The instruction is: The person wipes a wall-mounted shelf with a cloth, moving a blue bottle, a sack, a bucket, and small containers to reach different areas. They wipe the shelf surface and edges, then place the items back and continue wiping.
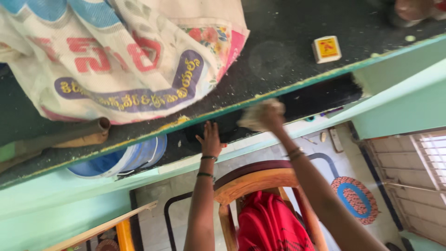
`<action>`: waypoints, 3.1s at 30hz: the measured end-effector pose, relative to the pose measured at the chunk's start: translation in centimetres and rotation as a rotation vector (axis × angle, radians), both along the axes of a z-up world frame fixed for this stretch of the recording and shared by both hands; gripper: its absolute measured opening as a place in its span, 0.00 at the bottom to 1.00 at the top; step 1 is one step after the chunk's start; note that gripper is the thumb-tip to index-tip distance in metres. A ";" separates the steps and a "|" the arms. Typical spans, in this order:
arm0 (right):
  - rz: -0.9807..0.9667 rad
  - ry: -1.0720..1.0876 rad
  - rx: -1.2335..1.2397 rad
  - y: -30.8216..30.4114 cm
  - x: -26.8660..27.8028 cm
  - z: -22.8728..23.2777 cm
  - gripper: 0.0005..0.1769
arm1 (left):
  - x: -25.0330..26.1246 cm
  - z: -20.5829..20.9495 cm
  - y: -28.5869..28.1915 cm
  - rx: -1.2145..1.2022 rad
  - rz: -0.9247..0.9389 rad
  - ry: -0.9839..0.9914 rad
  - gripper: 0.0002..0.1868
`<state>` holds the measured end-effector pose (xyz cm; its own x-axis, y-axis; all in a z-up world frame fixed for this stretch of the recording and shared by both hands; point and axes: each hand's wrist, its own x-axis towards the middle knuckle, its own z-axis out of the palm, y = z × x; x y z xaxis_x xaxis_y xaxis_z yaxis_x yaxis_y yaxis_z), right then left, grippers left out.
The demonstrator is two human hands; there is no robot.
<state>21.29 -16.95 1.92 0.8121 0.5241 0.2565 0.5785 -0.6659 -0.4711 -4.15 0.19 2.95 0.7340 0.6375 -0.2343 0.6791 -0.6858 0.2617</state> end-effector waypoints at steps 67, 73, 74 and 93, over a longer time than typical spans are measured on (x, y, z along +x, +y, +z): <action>-0.201 0.578 0.853 -17.7 3.0 25.5 0.10 | 14.0 19.4 -8.5 -0.119 0.396 -0.976 0.10; -0.339 0.577 0.909 -23.6 2.3 23.6 0.14 | 14.5 19.7 -7.3 -0.556 0.468 -1.054 0.18; -0.347 0.585 0.906 -24.2 2.0 23.1 0.14 | 14.1 19.0 -6.6 -0.714 0.539 -1.070 0.20; -0.358 0.648 0.784 -24.4 -3.6 21.6 0.12 | -0.3 8.7 5.5 -0.635 1.411 -1.064 0.20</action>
<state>17.72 -41.31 23.49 0.9875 0.1062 -0.1165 -0.1029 -0.1260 -0.9867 -4.46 5.65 11.65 -0.2057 0.8372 -0.5068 -0.0123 0.5156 0.8567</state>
